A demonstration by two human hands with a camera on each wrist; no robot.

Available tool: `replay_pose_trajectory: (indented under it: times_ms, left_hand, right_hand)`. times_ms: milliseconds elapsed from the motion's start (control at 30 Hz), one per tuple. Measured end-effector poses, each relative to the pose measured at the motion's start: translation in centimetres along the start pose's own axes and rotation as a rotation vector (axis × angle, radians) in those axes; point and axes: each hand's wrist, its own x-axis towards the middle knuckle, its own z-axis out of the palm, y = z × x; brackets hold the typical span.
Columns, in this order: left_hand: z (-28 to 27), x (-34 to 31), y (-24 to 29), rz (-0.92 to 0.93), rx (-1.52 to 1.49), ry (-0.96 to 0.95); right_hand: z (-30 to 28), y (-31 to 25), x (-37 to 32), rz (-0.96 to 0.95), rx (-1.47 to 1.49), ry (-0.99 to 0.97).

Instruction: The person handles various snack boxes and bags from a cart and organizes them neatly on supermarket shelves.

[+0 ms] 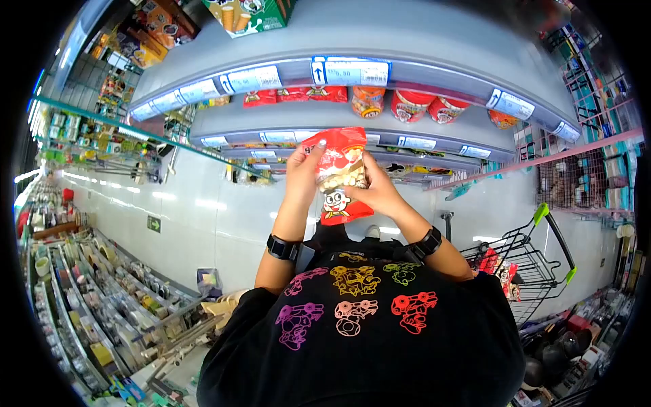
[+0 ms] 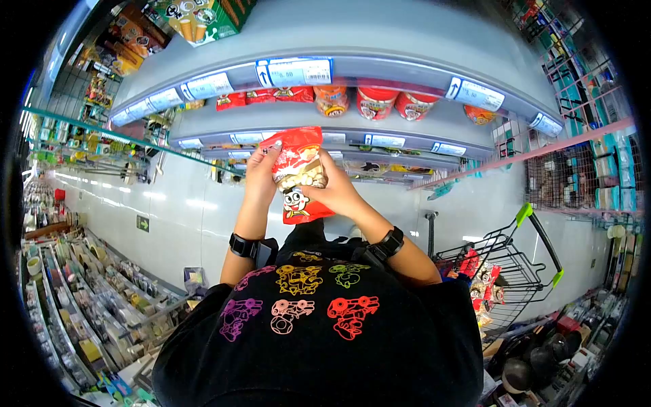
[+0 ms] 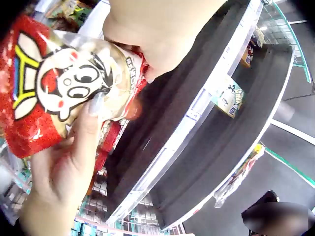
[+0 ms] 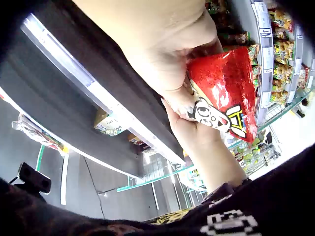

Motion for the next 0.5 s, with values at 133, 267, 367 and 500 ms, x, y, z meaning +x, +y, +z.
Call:
replay_pose_trajectory:
  times_ms: [133, 267, 367, 500]
  left_hand:
    - [-1.3, 4.7, 2.8, 0.103, -0.107, 0.024]
    - [-3.1, 10.4, 5.8, 0.086, -0.127, 0.024]
    - [-6.2, 15.3, 5.2, 0.05, 0.115, 0.012]
    - [-6.9, 18.7, 5.3, 0.335, 0.841, -0.044]
  right_hand:
    - [0.9, 0.8, 3.6, -0.01, -0.093, 0.022]
    - [2.4, -0.2, 8.6, -0.047, -0.144, 0.065]
    - [2.9, 0.6, 13.3, -0.088, -0.162, 0.257]
    - [2.6, 1.0, 18.4, -0.347, -0.387, 0.423]
